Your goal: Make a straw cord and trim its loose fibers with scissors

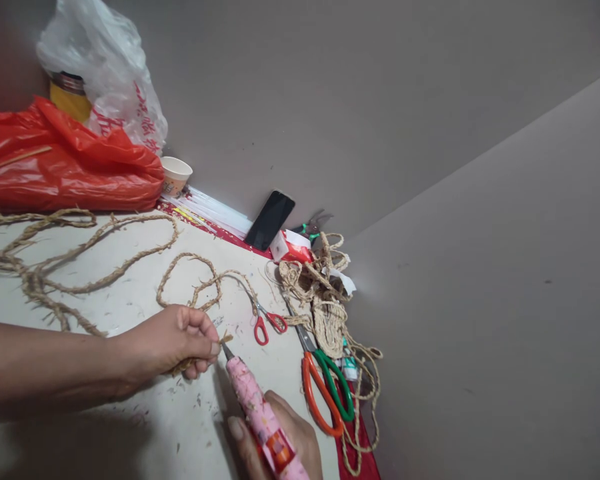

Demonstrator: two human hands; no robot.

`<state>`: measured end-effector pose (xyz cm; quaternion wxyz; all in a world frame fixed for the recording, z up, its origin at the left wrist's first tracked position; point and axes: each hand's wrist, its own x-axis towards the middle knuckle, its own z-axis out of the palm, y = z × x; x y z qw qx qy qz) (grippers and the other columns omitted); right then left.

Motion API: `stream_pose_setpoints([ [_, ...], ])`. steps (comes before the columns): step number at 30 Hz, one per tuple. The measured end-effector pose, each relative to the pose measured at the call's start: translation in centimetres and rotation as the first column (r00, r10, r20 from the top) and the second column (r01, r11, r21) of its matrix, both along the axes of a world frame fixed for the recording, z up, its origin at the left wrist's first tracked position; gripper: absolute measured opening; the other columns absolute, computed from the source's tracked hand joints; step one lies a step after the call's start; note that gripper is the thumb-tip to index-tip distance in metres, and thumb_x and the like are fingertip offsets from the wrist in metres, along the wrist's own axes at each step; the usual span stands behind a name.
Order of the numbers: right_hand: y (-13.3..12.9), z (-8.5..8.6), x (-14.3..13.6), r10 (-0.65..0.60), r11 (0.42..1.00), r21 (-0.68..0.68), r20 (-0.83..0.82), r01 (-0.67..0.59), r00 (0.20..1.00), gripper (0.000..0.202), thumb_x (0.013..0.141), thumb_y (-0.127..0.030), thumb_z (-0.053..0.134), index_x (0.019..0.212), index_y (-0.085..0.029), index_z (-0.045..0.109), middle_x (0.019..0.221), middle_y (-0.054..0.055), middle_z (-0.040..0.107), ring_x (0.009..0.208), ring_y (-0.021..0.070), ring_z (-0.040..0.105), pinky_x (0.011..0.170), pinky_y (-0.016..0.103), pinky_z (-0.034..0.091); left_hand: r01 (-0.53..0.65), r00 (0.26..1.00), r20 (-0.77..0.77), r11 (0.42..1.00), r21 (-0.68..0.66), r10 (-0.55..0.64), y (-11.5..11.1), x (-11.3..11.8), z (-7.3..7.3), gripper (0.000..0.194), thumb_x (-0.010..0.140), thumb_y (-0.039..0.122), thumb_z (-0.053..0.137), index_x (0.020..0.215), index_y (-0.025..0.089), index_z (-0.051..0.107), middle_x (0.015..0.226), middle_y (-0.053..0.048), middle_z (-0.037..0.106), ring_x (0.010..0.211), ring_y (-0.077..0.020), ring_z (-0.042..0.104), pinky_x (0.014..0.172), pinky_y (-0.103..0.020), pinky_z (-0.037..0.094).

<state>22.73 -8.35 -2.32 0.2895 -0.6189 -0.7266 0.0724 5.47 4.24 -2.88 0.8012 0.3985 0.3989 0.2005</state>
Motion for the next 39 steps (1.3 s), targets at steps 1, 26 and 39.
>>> stream_pose_setpoints([
  [1,-0.01,0.01,0.04,0.010,1.000,-0.008,-0.009,-0.010,1.000,0.035,0.086,-0.035,0.056,0.119,-0.024,0.064,0.080,0.006,0.070,0.084,0.0233,0.069,0.061,0.024,0.056,0.002,1.000,-0.001,1.000,0.003,-0.002,0.00,-0.01,0.03,0.012,0.059,0.013,0.059,0.067,0.016,0.051,0.047,0.003,0.054,0.043,-0.0079,0.046,0.046,-0.021,0.037],
  [26,0.12,-0.46,0.13,-0.024,0.999,0.050,0.049,0.022,0.999,0.036,0.088,-0.038,0.053,0.121,-0.025,0.063,0.083,0.006,0.070,0.082,0.0226,0.068,0.055,0.025,0.053,0.007,1.000,-0.005,1.000,-0.005,-0.007,0.00,0.07,-0.60,0.013,0.058,0.014,0.060,0.068,0.016,0.053,0.047,0.002,0.055,0.044,-0.0086,0.047,0.047,-0.021,0.039],
  [39,0.35,-0.27,0.38,0.034,0.999,-0.004,0.005,-0.034,0.999,0.034,0.088,-0.034,0.055,0.121,-0.024,0.061,0.099,0.008,0.069,0.094,0.0226,0.066,0.062,0.024,0.054,-0.001,1.000,-0.026,1.000,-0.028,0.000,0.04,-0.05,0.15,0.012,0.059,0.013,0.059,0.068,0.016,0.052,0.047,0.002,0.055,0.040,-0.0079,0.046,0.044,-0.020,0.036],
])
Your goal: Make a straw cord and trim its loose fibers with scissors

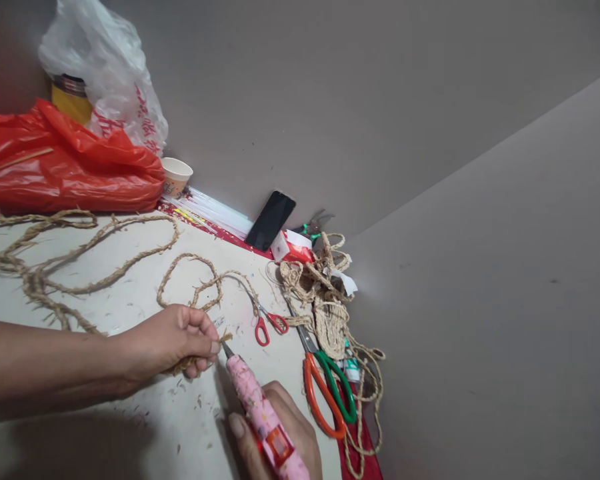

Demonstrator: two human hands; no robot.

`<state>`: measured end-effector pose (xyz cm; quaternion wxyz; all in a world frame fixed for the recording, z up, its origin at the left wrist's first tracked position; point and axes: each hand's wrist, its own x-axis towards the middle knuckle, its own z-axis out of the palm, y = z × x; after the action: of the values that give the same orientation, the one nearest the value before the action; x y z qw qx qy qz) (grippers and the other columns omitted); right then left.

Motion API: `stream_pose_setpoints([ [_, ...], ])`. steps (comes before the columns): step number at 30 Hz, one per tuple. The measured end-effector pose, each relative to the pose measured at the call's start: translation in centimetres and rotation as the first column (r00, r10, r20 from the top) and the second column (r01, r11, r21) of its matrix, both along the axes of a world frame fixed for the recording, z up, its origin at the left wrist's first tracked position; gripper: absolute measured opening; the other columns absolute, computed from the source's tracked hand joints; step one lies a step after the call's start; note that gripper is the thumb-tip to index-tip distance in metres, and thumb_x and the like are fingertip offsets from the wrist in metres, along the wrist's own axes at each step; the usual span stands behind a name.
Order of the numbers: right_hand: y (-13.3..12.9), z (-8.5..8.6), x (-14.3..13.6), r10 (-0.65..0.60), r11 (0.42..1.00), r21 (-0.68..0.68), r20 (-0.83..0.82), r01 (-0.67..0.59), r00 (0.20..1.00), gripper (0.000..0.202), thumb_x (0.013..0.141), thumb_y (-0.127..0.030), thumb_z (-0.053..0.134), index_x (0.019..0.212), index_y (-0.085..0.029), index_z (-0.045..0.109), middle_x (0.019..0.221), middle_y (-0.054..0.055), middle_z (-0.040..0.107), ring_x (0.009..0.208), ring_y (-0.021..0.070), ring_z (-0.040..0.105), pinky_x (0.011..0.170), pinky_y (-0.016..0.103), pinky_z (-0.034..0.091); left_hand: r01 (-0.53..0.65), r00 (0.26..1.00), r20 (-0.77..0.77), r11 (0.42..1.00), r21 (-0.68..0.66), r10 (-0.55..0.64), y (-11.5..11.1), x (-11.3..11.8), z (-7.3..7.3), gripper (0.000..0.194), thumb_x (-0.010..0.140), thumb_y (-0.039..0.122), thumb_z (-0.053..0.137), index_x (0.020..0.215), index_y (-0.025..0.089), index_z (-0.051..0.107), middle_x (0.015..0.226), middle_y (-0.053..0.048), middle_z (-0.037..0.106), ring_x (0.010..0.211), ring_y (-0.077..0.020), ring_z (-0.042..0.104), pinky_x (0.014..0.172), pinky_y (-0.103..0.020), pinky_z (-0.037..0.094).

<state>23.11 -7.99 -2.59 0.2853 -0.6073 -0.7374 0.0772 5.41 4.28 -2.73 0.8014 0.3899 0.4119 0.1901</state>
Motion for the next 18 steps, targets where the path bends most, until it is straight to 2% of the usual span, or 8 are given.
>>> stream_pose_setpoints([
  [4,0.21,0.20,0.18,0.069,0.997,-0.021,0.023,-0.068,0.997,0.036,0.088,-0.027,0.055,0.124,-0.023,0.058,0.100,0.008,0.068,0.092,0.0212,0.066,0.063,0.023,0.054,0.010,1.000,0.006,1.000,0.015,-0.011,0.13,-0.02,-0.07,0.010,0.060,0.014,0.059,0.067,0.016,0.053,0.046,0.002,0.056,0.041,-0.0074,0.046,0.045,-0.020,0.037],
  [7,0.11,0.12,0.08,0.040,0.999,-0.007,0.015,-0.040,0.999,0.033,0.089,-0.027,0.054,0.120,-0.022,0.060,0.102,0.009,0.068,0.094,0.0218,0.065,0.064,0.024,0.053,0.021,1.000,-0.003,1.000,0.016,-0.021,0.22,-0.04,-0.12,0.010,0.060,0.014,0.059,0.067,0.016,0.053,0.046,0.002,0.055,0.039,-0.0069,0.046,0.043,-0.018,0.034],
  [13,-0.13,0.36,-0.35,-0.001,1.000,0.011,0.051,0.000,0.999,0.027,0.089,-0.031,0.053,0.110,-0.021,0.067,0.072,0.005,0.067,0.078,0.0215,0.067,0.062,0.026,0.052,0.022,1.000,0.008,1.000,0.015,-0.022,0.09,0.06,-0.53,0.011,0.059,0.013,0.058,0.069,0.015,0.053,0.047,0.003,0.055,0.041,-0.0073,0.047,0.044,-0.019,0.037],
  [18,-0.17,0.35,0.17,0.006,1.000,0.010,0.078,-0.007,0.997,0.025,0.087,-0.034,0.058,0.104,-0.021,0.070,0.073,0.005,0.069,0.068,0.0196,0.067,0.062,0.026,0.053,0.022,1.000,0.012,0.999,0.024,-0.022,0.10,0.08,-0.68,0.012,0.059,0.013,0.059,0.068,0.016,0.053,0.047,0.002,0.055,0.042,-0.0075,0.047,0.045,-0.020,0.038],
])
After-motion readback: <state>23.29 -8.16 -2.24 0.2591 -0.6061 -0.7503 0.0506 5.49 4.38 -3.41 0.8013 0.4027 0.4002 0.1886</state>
